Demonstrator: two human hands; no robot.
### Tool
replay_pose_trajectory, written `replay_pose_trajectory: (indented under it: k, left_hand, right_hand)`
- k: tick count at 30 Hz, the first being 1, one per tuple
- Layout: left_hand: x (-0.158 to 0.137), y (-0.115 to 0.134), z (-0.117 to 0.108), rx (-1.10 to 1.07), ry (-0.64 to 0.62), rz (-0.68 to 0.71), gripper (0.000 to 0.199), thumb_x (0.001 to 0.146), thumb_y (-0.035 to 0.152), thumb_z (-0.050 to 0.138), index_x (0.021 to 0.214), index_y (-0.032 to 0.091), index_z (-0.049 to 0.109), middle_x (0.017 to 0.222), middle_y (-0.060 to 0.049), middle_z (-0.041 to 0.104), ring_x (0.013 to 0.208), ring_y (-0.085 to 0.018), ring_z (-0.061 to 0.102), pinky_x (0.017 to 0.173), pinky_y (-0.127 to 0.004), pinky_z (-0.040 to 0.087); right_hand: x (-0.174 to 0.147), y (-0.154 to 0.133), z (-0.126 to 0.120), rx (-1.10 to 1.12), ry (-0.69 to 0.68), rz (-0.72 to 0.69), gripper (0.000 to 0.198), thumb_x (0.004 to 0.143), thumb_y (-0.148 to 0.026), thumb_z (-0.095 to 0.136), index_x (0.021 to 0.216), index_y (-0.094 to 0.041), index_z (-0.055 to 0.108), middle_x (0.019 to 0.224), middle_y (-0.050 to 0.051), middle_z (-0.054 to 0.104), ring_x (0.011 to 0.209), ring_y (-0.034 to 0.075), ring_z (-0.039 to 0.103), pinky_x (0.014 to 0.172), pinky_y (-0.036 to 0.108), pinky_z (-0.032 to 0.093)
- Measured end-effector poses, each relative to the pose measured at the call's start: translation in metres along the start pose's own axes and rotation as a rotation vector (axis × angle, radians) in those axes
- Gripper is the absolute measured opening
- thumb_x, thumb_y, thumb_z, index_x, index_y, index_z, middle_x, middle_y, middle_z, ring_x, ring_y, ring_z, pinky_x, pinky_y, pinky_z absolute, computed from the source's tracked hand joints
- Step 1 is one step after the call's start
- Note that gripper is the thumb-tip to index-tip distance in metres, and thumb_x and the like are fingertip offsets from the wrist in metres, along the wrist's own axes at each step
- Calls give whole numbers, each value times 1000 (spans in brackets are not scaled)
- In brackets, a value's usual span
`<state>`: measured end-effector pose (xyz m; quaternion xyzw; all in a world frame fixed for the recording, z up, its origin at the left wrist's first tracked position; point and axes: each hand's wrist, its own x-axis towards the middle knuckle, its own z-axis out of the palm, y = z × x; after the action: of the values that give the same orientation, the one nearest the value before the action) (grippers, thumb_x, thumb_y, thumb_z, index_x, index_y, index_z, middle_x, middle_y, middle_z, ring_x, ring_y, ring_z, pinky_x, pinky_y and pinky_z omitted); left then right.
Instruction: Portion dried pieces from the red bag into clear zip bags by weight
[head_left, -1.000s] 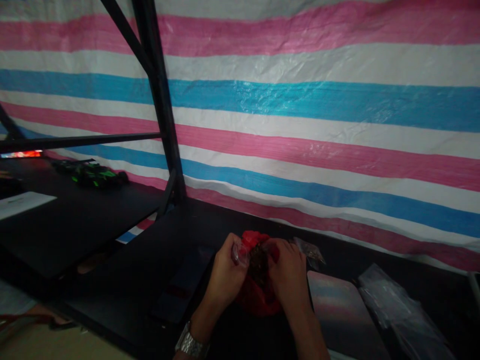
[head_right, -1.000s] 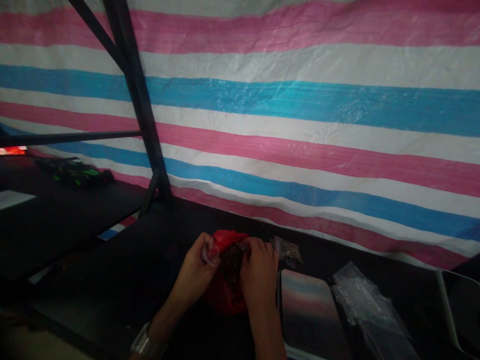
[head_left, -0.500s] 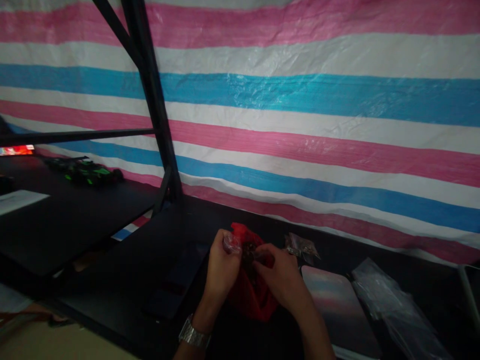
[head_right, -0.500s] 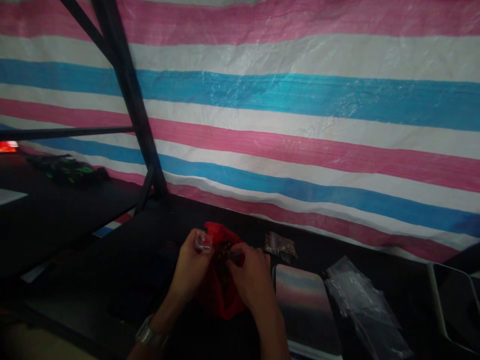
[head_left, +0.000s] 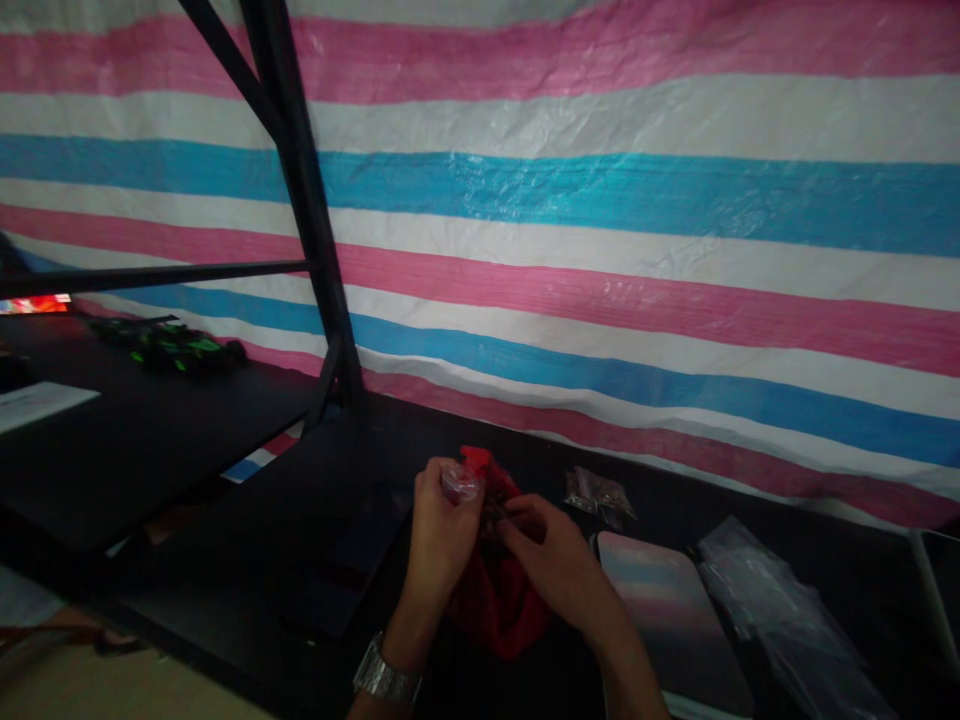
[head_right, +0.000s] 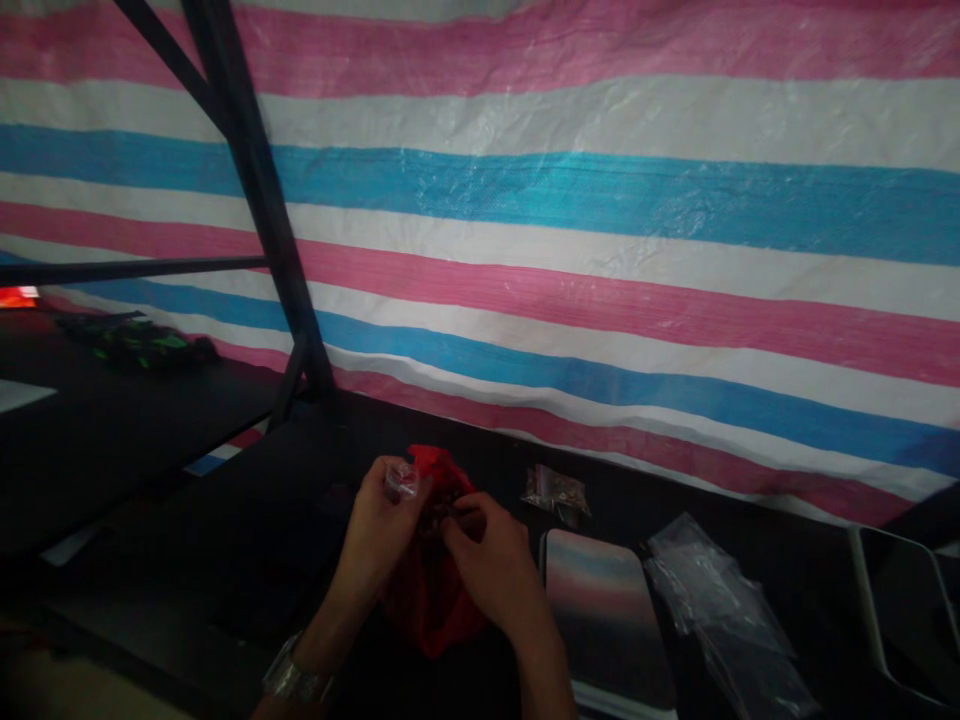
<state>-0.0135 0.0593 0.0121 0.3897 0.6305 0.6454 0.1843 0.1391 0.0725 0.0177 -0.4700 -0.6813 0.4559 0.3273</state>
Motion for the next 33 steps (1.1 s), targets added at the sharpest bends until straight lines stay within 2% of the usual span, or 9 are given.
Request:
replay_pose_trajectory:
  k: [3,9,14,17,20,24,27,29,33]
  left_hand:
    - [4,14,-12,85,71,73,18,75,28,77,88,24,66,96,-5,63,99,-28,60,93,-43,50]
    - [-1,32,-21,115,-303,96,19,93,33,58,105,25,71,98,-3,75,88,-23,70,80,-33,50]
    - [-8,32,-15,254,-448,106,16,97,34,54,93,25,67,90,-3,76,81,-23,71,73,-32,46]
    - [-12,30,-12,252,-501,92,11,93,25,57,102,24,64,90,-3,76,83,-24,73,72,-32,47]
    - [-16,26,-9,153,-535,81,33,87,14,59,119,24,57,100,-5,77,96,-25,75,78,-33,52]
    - [-23,23,-8,-22,-582,42,42,94,22,58,133,23,43,121,-12,73,105,-26,74,86,-37,57]
    - [-23,22,-8,-53,-610,69,27,98,28,56,123,23,49,126,-14,70,105,-25,71,92,-39,56]
    - [-20,23,-9,-45,-575,85,20,98,34,57,115,23,55,121,-12,71,104,-25,70,92,-39,55]
    - [-10,33,-23,-38,-428,19,32,93,50,64,107,21,62,102,-8,73,92,-25,70,80,-35,55]
  right_hand:
    - [3,3,-5,144,42,48,32,86,-42,66,109,-20,73,99,8,81,92,26,77,80,37,57]
    - [-1,-12,-20,281,158,43,42,81,-55,74,106,-21,74,99,8,81,96,28,75,83,38,57]
    - [-11,-34,-26,73,279,-47,41,80,-52,70,110,-23,74,109,9,79,99,31,70,92,46,52]
    - [-14,-42,-19,-122,334,-118,37,78,-39,73,113,-26,76,112,7,78,102,31,67,98,51,47]
    - [-14,-44,-9,-237,382,-200,41,78,-26,73,119,-29,75,115,4,78,105,31,66,103,52,44]
    - [-14,-48,-4,-249,379,-279,43,80,-17,70,121,-31,74,117,3,76,110,30,67,103,49,46]
    - [-16,-52,-5,-208,365,-306,43,79,-15,70,119,-31,75,117,3,76,112,29,67,102,46,47]
    - [-16,-55,-6,-187,406,-325,39,82,-18,69,119,-30,75,118,3,76,111,28,67,101,45,48]
    - [-11,-52,-6,-204,494,-315,34,85,-22,70,119,-26,74,116,6,76,106,29,67,97,45,49]
